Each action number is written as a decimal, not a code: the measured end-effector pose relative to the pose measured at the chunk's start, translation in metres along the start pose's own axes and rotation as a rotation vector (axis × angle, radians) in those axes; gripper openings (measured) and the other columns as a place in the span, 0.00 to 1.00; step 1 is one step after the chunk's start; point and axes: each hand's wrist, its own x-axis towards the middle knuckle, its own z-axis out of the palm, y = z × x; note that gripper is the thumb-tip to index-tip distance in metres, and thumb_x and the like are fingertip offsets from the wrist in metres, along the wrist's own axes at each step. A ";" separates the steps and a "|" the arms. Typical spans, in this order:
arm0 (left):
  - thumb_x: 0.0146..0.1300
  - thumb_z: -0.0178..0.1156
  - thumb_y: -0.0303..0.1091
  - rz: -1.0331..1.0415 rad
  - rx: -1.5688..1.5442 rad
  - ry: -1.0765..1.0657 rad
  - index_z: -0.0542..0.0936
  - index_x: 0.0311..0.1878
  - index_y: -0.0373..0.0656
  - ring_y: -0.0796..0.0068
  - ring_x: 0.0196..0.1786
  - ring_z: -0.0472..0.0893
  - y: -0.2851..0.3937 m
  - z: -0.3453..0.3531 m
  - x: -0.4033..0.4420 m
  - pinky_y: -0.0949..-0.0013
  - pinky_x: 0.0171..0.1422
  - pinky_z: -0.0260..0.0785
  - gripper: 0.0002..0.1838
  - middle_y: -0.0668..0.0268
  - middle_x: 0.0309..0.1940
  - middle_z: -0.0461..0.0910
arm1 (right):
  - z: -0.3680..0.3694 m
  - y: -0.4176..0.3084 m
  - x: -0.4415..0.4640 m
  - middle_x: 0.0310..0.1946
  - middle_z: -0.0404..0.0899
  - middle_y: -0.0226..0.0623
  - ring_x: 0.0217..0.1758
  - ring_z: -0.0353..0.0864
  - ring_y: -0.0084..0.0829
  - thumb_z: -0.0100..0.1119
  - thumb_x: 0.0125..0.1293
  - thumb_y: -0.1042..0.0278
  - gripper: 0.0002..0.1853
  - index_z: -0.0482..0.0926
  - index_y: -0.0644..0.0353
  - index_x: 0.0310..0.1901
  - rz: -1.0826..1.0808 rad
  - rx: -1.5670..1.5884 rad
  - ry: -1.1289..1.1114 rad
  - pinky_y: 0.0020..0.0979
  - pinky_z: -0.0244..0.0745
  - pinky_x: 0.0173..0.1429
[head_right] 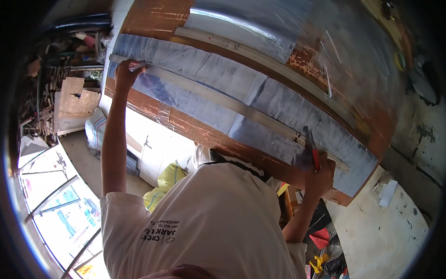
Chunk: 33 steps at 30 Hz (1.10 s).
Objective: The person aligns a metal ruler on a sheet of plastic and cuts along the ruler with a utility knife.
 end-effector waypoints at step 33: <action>0.47 0.82 0.48 -0.095 0.021 -0.020 0.86 0.46 0.38 0.51 0.46 0.87 0.147 0.003 -0.060 0.54 0.52 0.78 0.28 0.52 0.43 0.87 | -0.003 -0.005 0.002 0.49 0.79 0.42 0.49 0.85 0.51 0.62 0.60 0.61 0.26 0.79 0.55 0.61 -0.073 -0.108 -0.058 0.50 0.82 0.47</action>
